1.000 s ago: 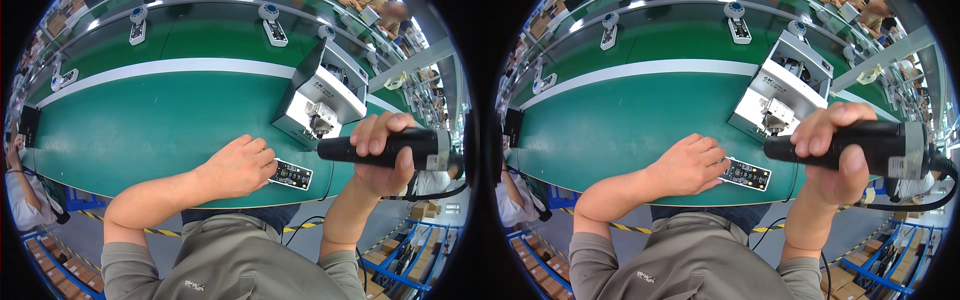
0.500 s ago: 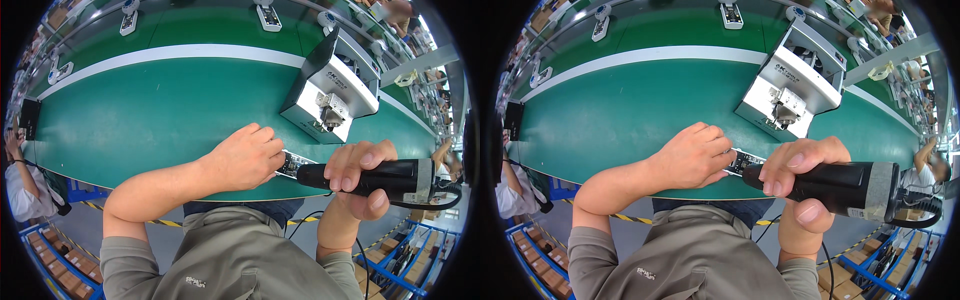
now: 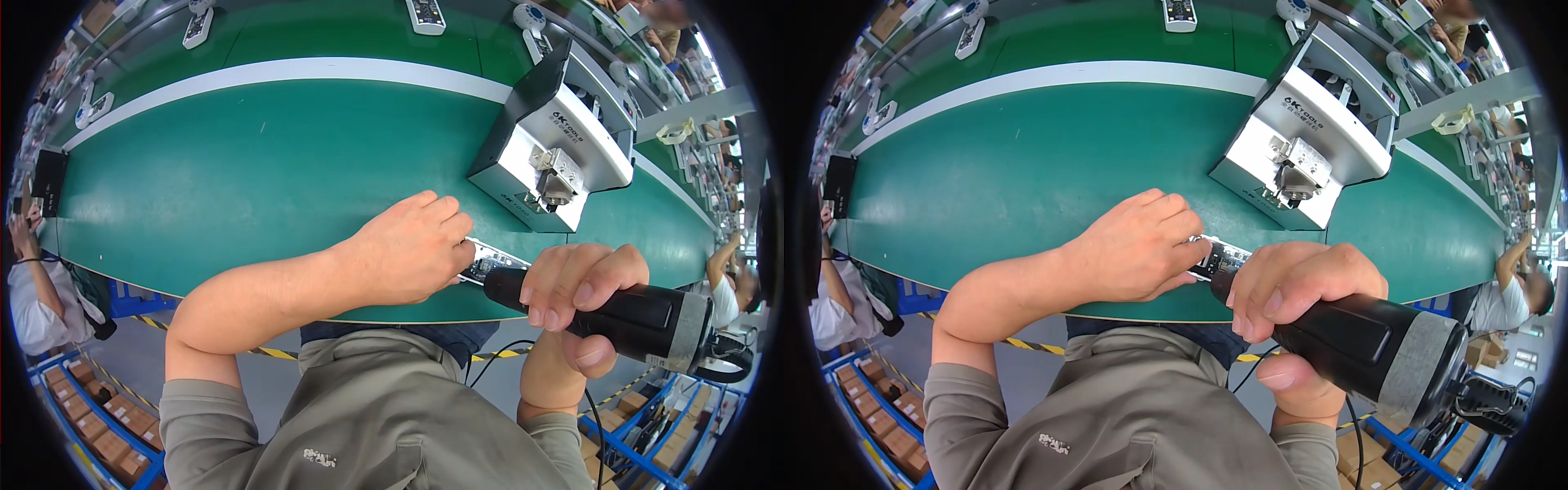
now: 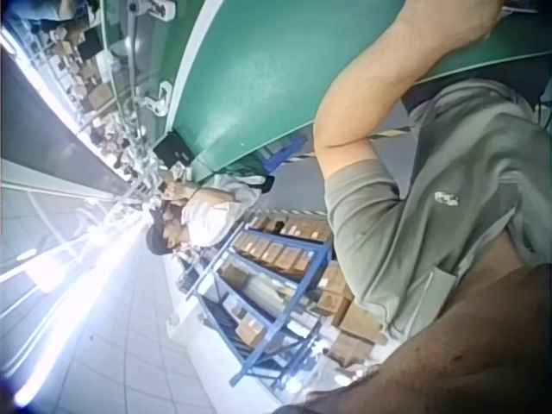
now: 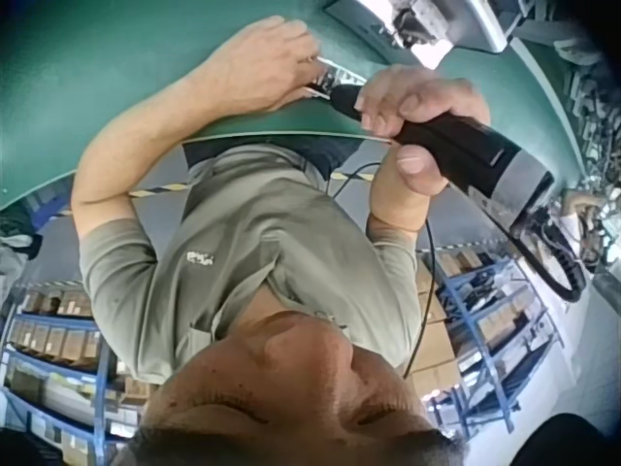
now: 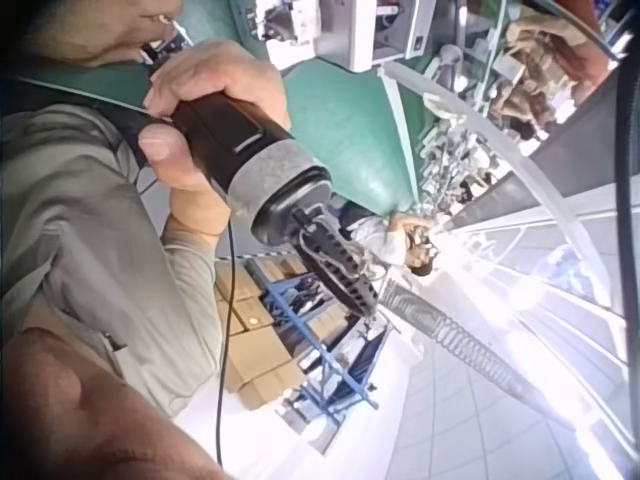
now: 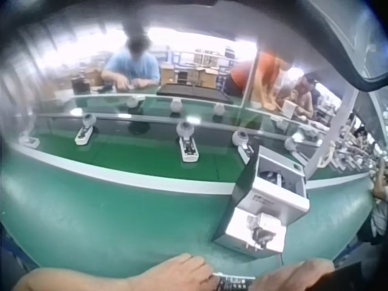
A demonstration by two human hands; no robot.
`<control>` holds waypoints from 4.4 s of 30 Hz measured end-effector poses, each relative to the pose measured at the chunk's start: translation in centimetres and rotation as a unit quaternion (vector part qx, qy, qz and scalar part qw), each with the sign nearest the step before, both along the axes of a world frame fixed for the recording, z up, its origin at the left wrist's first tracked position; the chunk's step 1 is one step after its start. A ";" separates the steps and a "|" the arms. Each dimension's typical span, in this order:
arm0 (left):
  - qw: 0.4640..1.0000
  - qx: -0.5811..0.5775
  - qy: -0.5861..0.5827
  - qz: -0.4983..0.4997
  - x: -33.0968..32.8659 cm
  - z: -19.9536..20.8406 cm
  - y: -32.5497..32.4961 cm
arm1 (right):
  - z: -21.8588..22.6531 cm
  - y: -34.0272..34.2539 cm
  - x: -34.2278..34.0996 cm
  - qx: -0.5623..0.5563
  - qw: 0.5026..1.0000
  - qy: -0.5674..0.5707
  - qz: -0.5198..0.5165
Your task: Assembling electronic circuit boards using an electric screwdriver on an assembly line.
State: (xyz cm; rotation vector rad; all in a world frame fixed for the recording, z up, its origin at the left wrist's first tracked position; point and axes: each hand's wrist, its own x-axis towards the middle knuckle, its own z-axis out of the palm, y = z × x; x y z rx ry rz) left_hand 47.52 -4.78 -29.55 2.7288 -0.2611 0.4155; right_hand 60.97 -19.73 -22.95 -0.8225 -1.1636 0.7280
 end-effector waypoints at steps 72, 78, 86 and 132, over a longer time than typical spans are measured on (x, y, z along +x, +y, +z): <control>0.999 -0.023 0.019 -0.010 -1.6 1.9 -0.6 | 2.6 -6.0 0.7 -0.022 0.990 -0.017 -0.136; 1.000 -0.020 0.013 -0.011 -1.3 1.8 -0.4 | 5.3 -7.0 1.1 0.051 0.969 0.019 -0.240; 0.999 0.004 0.051 0.009 -0.5 2.3 -0.9 | 0.5 -7.9 3.2 -0.036 0.950 0.010 -0.310; 0.874 0.319 -0.043 0.364 6.8 -1.1 30.5 | -1.8 -8.8 6.2 0.018 0.972 -0.001 -0.235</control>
